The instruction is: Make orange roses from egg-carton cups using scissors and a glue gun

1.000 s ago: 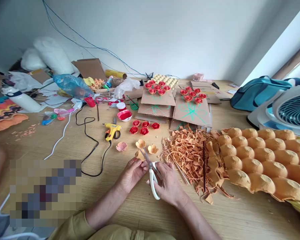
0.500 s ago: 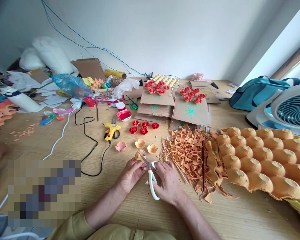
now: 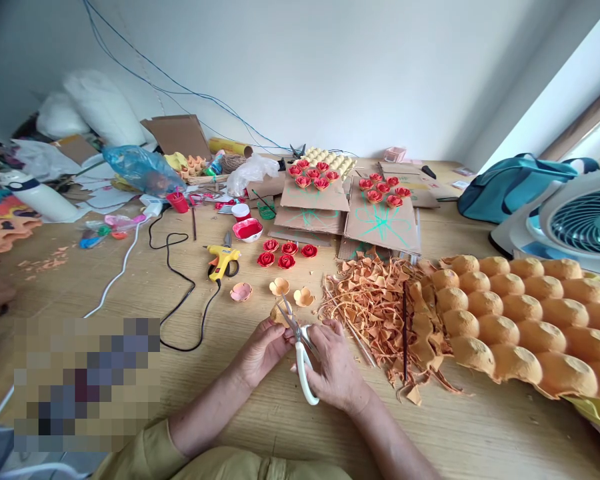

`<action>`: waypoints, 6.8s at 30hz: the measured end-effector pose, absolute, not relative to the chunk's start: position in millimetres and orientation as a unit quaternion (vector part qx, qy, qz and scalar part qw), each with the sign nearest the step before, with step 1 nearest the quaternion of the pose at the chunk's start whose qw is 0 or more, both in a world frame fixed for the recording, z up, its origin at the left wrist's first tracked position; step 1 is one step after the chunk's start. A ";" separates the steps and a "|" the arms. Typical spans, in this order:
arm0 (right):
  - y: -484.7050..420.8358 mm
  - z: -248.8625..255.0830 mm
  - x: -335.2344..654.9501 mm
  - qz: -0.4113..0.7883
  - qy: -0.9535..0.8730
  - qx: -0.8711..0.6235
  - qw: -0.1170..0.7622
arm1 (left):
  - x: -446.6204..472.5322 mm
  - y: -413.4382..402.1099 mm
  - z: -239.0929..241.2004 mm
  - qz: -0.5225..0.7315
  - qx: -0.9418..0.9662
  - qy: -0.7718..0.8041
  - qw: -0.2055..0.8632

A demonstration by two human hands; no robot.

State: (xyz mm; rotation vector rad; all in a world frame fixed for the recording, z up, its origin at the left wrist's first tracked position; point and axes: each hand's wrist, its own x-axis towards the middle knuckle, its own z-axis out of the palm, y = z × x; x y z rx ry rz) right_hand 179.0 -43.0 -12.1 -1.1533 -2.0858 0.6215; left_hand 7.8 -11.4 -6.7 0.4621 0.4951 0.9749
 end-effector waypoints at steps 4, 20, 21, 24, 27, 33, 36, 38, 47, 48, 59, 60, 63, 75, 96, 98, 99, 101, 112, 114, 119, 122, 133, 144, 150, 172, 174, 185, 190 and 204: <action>-43.0 -13.1 178.8 0.236 -0.800 -0.429 0.345 | 8.0 -12.0 -7.5 0.448 0.209 0.221 0.841; -45.1 -7.4 178.8 0.235 -0.803 -0.432 0.337 | 6.9 -11.0 -1.5 0.470 0.216 0.226 0.826; -45.3 -6.7 178.8 0.235 -0.803 -0.433 0.335 | 6.8 -10.8 -1.1 0.472 0.216 0.225 0.824; -45.7 -5.3 178.6 0.230 -0.804 -0.436 0.333 | 6.4 -10.2 -0.9 0.478 0.216 0.226 0.821; -45.8 -4.8 178.3 0.220 -0.806 -0.437 0.335 | 6.1 -9.6 -1.7 0.482 0.218 0.234 0.815; -45.8 -6.0 179.1 0.206 -0.813 -0.433 0.332 | 3.9 -7.8 -4.8 0.506 0.223 0.242 0.797; -45.6 -7.8 180.2 0.202 -0.814 -0.433 0.331 | 2.2 -6.9 -6.3 0.508 0.228 0.245 0.794; -45.2 -9.5 180.7 0.202 -0.813 -0.431 0.335 | 1.5 -6.4 -6.5 0.511 0.225 0.242 0.794; -44.1 -11.8 181.1 0.274 -0.716 -0.495 0.409 | 2.6 -7.9 -7.5 0.502 0.241 0.240 0.795; -44.2 -11.5 181.1 0.305 -0.690 -0.502 0.423 | 3.1 -8.7 -7.6 0.499 0.249 0.245 0.793; -44.8 -4.0 172.1 0.535 -0.458 -0.431 0.565 | 10.5 -16.3 -5.7 0.440 0.433 0.279 0.735; -45.0 -3.9 172.4 0.537 -0.453 -0.431 0.566 | 10.5 -16.4 -5.5 0.438 0.437 0.281 0.734; -45.1 -3.2 174.3 0.541 -0.455 -0.425 0.565 | 9.2 -16.1 -5.0 0.428 0.445 0.271 0.738; -44.3 -13.8 190.1 0.516 -0.586 -0.437 0.447 | 1.8 -8.1 -8.3 0.381 0.410 0.315 0.767; -40.4 0.1 187.8 0.217 -0.774 -0.530 0.272 | -5.0 4.9 -19.7 0.514 0.359 0.387 0.676; -40.2 -0.1 186.8 0.189 -0.789 -0.529 0.249 | -5.2 4.8 -18.6 0.521 0.356 0.384 0.674; -40.2 -0.2 186.6 0.177 -0.794 -0.530 0.240 | -5.3 4.7 -17.7 0.524 0.355 0.382 0.674; -40.4 -0.1 186.6 0.156 -0.798 -0.536 0.226 | -5.3 4.5 -15.7 0.527 0.357 0.379 0.672; -40.8 -0.2 188.6 0.144 -0.813 -0.522 0.213 | -4.7 2.8 -16.6 0.500 0.377 0.378 0.682; -40.6 -0.6 188.8 0.146 -0.815 -0.519 0.214 | -4.9 2.5 -18.3 0.496 0.384 0.379 0.680; -40.6 -2.9 189.0 0.141 -0.815 -0.517 0.223 | -5.8 1.6 -20.7 0.484 0.408 0.369 0.681; -40.9 -3.4 189.1 0.136 -0.817 -0.512 0.226 | -5.8 0.9 -19.7 0.474 0.423 0.360 0.683; -41.3 1.0 190.1 0.145 -0.820 -0.494 0.251 | -6.3 0.3 -17.8 0.473 0.439 0.346 0.681; -43.4 2.1 190.2 0.179 -0.822 -0.470 0.269 | -7.5 -1.1 -10.4 0.469 0.449 0.333 0.684; -44.1 4.4 190.4 0.180 -0.819 -0.471 0.275 | -10.9 0.5 -6.5 0.469 0.495 0.360 0.637; -39.9 -3.4 196.0 0.213 -0.802 -0.484 0.277 | -21.5 7.2 -1.6 0.445 0.637 0.379 0.503; -40.1 -2.8 195.6 0.242 -0.774 -0.505 0.295 | -21.3 6.8 -3.8 0.432 0.632 0.384 0.516; -39.1 -5.4 195.7 0.453 -0.593 -0.495 0.445 | -12.1 2.0 3.6 0.413 0.517 0.361 0.658; -39.7 -5.5 190.5 0.510 -0.551 -0.460 0.475 | -7.0 -1.3 -4.2 0.347 0.536 0.324 0.698; -37.5 -7.0 186.7 0.571 -0.455 -0.426 0.534 | 0.4 -5.9 -13.3 0.305 0.501 0.307 0.749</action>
